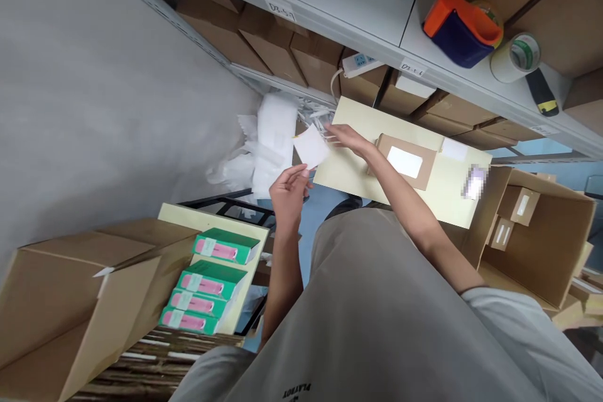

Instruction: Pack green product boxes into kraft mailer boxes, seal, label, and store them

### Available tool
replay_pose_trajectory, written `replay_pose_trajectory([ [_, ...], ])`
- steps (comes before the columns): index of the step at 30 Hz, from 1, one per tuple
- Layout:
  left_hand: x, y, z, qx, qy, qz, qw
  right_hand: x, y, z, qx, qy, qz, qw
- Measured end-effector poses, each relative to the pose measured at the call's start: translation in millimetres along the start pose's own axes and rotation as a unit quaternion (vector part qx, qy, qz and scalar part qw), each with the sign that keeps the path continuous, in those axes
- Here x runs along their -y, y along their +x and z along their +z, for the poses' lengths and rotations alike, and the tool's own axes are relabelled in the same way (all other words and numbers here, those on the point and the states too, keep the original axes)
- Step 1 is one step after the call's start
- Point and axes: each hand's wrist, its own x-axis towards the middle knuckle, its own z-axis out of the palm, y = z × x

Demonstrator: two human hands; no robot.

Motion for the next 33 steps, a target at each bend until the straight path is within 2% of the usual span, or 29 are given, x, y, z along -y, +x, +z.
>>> replay_pose_trajectory([
  [1,-0.2,-1.1,4.8,0.03,0.021,0.005,0.999,-2.7,-18.8,-8.6,0.021,0.024,0.025,0.999],
  [2,0.0,-1.8,10.1,0.063,0.043,0.009,0.997,-5.1,-38.4,-17.9,0.038,0.08,0.084,0.993],
  [3,0.2,-2.5,15.7,0.098,0.065,0.014,0.993,-7.3,-58.2,-27.5,0.033,0.134,0.135,0.981],
  [5,0.2,-3.7,27.6,0.173,0.111,0.029,0.978,-12.0,-96.6,-46.0,0.004,0.202,0.196,0.959],
  [8,-2.6,-6.4,46.6,0.294,0.173,0.066,0.938,-22.2,-149.1,-67.3,-0.059,0.254,0.221,0.94],
  [11,-8.1,-10.7,66.3,0.398,0.216,0.108,0.885,-37.4,-194.2,-77.8,-0.122,0.264,0.231,0.928],
  [16,-17.2,-23.1,93.0,0.505,0.272,0.163,0.803,-62.8,-249.1,-82.9,-0.242,0.232,0.224,0.915],
  [20,-25.8,-35.1,105.5,0.559,0.281,0.215,0.75,-67.3,-272.3,-93.2,-0.285,0.168,0.186,0.925],
  [24,-34.5,-42.2,113.3,0.583,0.274,0.247,0.724,-59.7,-279.0,-108.0,-0.27,0.148,0.136,0.942],
  [28,-38.1,-45.3,116.8,0.591,0.272,0.252,0.717,-55.4,-276.8,-116.7,-0.226,0.159,0.133,0.952],
  [33,-36.2,-48.4,115.2,0.575,0.273,0.238,0.734,-57.4,-275.2,-119.0,-0.192,0.134,0.116,0.965],
])
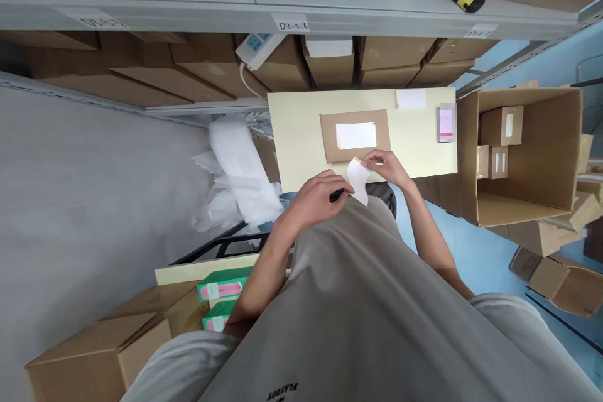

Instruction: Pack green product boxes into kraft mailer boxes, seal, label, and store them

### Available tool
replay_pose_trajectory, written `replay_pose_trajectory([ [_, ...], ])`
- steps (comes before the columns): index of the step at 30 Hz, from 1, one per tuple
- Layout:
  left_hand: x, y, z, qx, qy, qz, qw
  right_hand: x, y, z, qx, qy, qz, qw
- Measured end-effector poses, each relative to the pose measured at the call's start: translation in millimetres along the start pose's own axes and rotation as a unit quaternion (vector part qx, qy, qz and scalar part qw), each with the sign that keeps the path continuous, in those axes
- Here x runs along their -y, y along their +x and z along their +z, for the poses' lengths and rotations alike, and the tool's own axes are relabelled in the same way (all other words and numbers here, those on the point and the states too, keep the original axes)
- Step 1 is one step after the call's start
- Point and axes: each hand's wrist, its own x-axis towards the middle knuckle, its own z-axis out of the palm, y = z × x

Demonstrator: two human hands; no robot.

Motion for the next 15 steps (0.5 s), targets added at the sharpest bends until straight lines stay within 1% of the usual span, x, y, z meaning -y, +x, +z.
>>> replay_pose_trajectory([
  [2,2.0,-1.1,1.0,-0.006,0.01,-0.004,1.0,-1.6,-0.4,-1.2,-0.009,-0.013,-0.013,1.0],
  [5,9.2,-1.4,1.8,-0.016,0.032,-0.022,0.999,-3.7,-2.8,-5.6,-0.048,-0.03,-0.022,0.998],
  [9,27.9,-0.2,2.4,-0.039,0.027,-0.076,0.996,-1.4,-10.9,-16.8,-0.087,-0.058,-0.053,0.993],
  [12,42.9,0.2,3.5,-0.056,0.016,-0.118,0.991,6.8,-20.2,-22.2,-0.112,-0.119,-0.096,0.982],
  [15,46.8,1.9,7.8,-0.086,0.027,-0.143,0.986,19.7,-30.6,-18.2,-0.115,-0.199,-0.144,0.963],
])
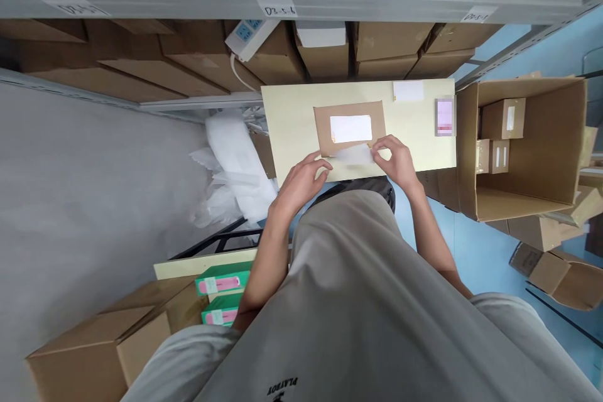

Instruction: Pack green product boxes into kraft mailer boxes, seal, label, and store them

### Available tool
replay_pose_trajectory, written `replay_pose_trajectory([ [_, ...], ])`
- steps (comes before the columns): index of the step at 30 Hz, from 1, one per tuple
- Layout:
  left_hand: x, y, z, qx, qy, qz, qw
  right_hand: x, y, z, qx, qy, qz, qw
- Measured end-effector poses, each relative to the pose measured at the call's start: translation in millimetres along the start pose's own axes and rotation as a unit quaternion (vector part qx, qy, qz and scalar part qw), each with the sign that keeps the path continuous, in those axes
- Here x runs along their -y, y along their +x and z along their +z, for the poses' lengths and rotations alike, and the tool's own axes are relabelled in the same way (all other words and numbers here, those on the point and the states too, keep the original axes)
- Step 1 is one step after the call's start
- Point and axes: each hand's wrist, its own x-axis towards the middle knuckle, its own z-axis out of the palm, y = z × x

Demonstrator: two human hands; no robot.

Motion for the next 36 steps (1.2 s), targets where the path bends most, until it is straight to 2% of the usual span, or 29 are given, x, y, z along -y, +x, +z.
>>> replay_pose_trajectory([
  [4,-18.2,2.4,13.2,-0.06,-0.035,0.03,0.997,23.9,-10.1,3.9,0.039,-0.09,-0.066,0.993],
  [8,-36.8,8.7,27.5,-0.065,-0.069,0.103,0.99,36.1,-19.3,6.3,0.071,-0.146,-0.099,0.982],
  [14,-41.1,16.7,35.5,-0.05,0.04,0.192,0.979,39.8,-25.0,2.0,0.072,-0.181,-0.107,0.975],
  [18,-44.7,18.5,33.7,-0.066,0.085,0.208,0.972,39.2,-22.7,-1.0,0.045,-0.149,-0.102,0.983],
  [21,-44.1,19.8,31.1,-0.106,0.024,0.154,0.982,26.8,-22.4,-3.5,-0.05,-0.074,-0.068,0.994],
  [23,-40.1,20.9,29.6,-0.144,-0.062,0.089,0.984,12.7,-25.1,-2.6,-0.128,-0.019,-0.012,0.992],
  [26,-31.6,22.1,28.4,-0.188,-0.205,-0.003,0.961,-7.4,-32.6,5.3,-0.188,0.065,0.094,0.975],
  [28,-27.1,22.2,27.9,-0.193,-0.282,-0.044,0.939,-14.6,-37.3,13.4,-0.182,0.126,0.15,0.964],
  [31,-24.0,21.1,26.4,-0.181,-0.359,-0.083,0.912,-15.6,-40.4,24.6,-0.145,0.2,0.2,0.948],
  [36,-21.5,18.3,22.2,-0.16,-0.407,-0.119,0.892,-10.8,-35.5,32.7,-0.122,0.236,0.219,0.939],
])
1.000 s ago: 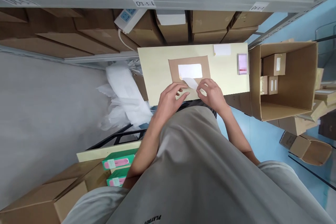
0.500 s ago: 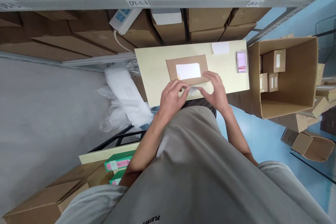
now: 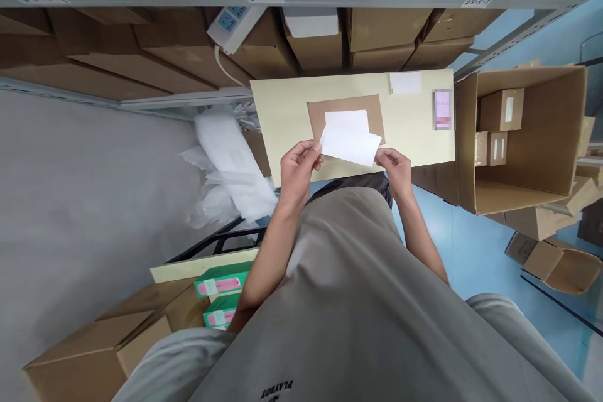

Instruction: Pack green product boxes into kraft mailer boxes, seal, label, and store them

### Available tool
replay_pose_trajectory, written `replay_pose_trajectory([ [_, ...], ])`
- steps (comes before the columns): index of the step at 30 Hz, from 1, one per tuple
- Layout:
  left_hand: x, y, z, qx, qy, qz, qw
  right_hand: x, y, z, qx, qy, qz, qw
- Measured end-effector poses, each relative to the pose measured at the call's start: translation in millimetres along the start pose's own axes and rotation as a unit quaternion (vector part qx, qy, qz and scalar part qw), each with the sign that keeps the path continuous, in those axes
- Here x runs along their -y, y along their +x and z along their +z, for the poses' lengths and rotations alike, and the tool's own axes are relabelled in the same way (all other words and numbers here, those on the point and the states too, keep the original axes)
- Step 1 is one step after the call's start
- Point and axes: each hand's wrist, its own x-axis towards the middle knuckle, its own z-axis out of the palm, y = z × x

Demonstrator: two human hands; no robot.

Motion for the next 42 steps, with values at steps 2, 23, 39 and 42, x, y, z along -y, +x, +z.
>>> replay_pose_trajectory([
  [2,0.7,0.2,-2.5,0.007,-0.006,-0.007,1.0,2.4,1.0,1.4,0.003,0.01,0.0,1.0],
  [23,39.8,22.1,-38.7,-0.002,0.22,0.064,0.973,45.0,-11.5,4.2,0.072,-0.276,-0.256,0.924],
  [39,29.1,39.8,-37.7,0.052,0.158,0.042,0.985,56.6,-12.7,-11.2,0.124,-0.266,-0.258,0.92],
  [42,21.7,43.1,-37.5,0.071,0.196,0.063,0.976,55.3,-6.2,-10.3,0.1,-0.238,-0.234,0.937],
])
